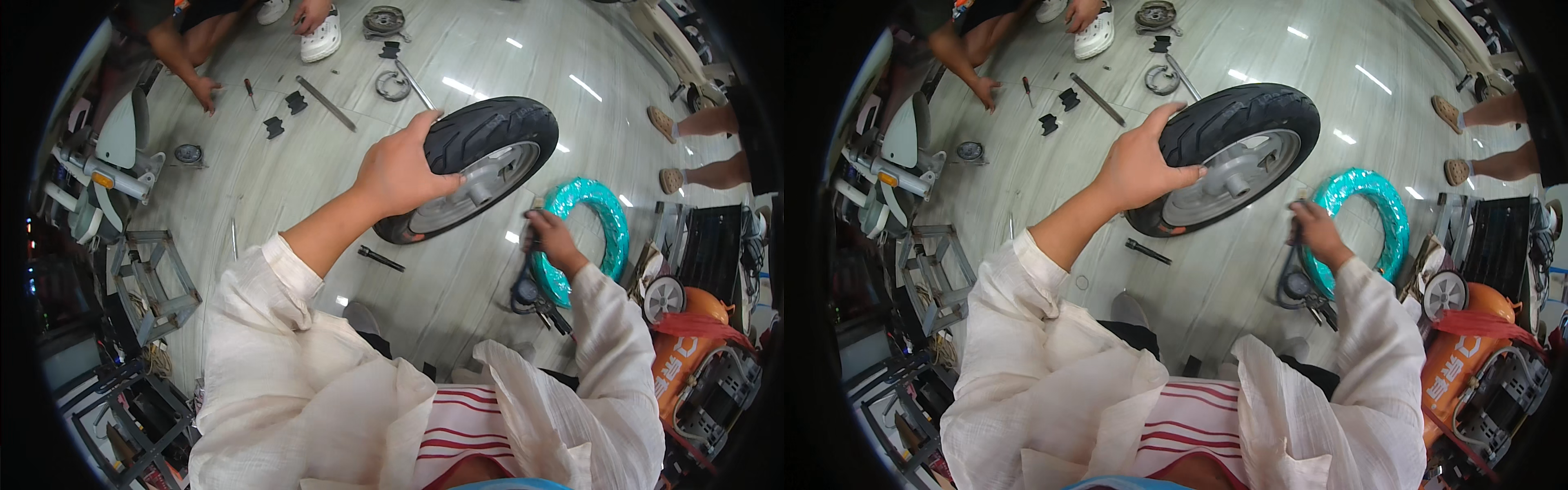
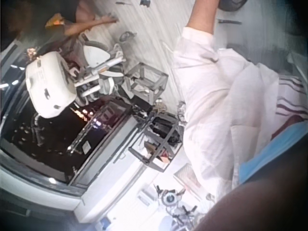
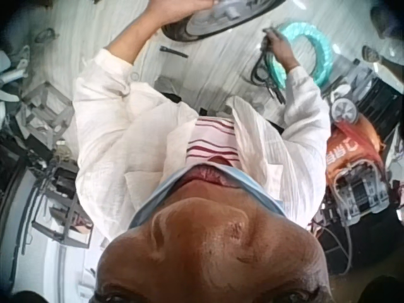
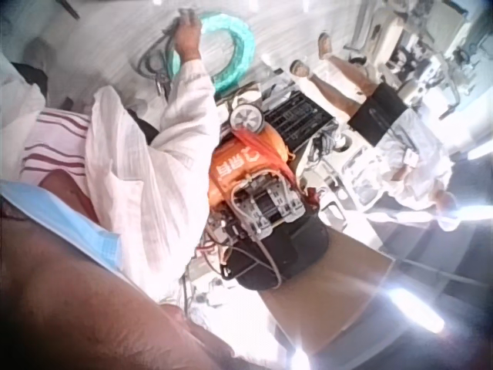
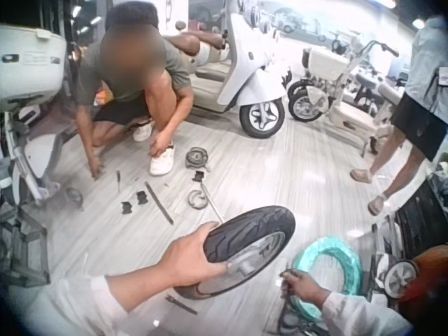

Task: The person inflates a scooter wheel using a hand pump and then assembles a brake assembly by inserting brake shoes into a drum and tightening with a wrench. The person handles the wheel, pump, brake drum, brake shoes, and wrench throughout the task.

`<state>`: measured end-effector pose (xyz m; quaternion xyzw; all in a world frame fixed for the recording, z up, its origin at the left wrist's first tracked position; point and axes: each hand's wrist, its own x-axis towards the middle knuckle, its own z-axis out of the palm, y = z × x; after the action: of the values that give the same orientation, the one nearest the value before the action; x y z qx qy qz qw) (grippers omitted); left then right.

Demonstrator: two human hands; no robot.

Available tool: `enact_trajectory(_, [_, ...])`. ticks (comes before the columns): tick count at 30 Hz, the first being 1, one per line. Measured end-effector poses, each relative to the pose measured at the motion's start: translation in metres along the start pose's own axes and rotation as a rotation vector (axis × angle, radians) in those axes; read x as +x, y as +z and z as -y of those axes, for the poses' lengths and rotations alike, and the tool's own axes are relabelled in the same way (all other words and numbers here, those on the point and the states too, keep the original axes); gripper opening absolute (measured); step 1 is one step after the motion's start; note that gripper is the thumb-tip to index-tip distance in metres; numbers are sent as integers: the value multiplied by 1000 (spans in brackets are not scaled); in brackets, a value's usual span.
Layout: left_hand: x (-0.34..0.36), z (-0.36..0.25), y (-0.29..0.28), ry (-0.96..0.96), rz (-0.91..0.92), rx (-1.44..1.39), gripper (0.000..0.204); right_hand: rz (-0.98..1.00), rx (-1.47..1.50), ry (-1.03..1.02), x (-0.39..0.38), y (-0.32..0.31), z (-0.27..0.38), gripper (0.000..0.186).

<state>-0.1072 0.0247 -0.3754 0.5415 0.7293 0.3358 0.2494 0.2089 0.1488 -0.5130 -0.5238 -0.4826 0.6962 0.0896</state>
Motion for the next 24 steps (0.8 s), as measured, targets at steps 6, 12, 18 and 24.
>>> enact_trajectory(6, [-16, 101, -35, -223, -182, -408, 74, -427, 127, 74, -37, -95, 28, 35])
enact_trajectory(12, [-76, 207, -88, -497, -449, -1078, 58, -572, 98, 103, -112, -139, 41, 29])
enact_trajectory(18, [-149, 300, -108, -791, -691, -1262, 51, -604, 68, 343, -207, -146, 27, 23])
enact_trajectory(24, [-230, 397, -131, -1018, -757, -1398, 45, -536, -138, 632, -234, -107, 16, 35])
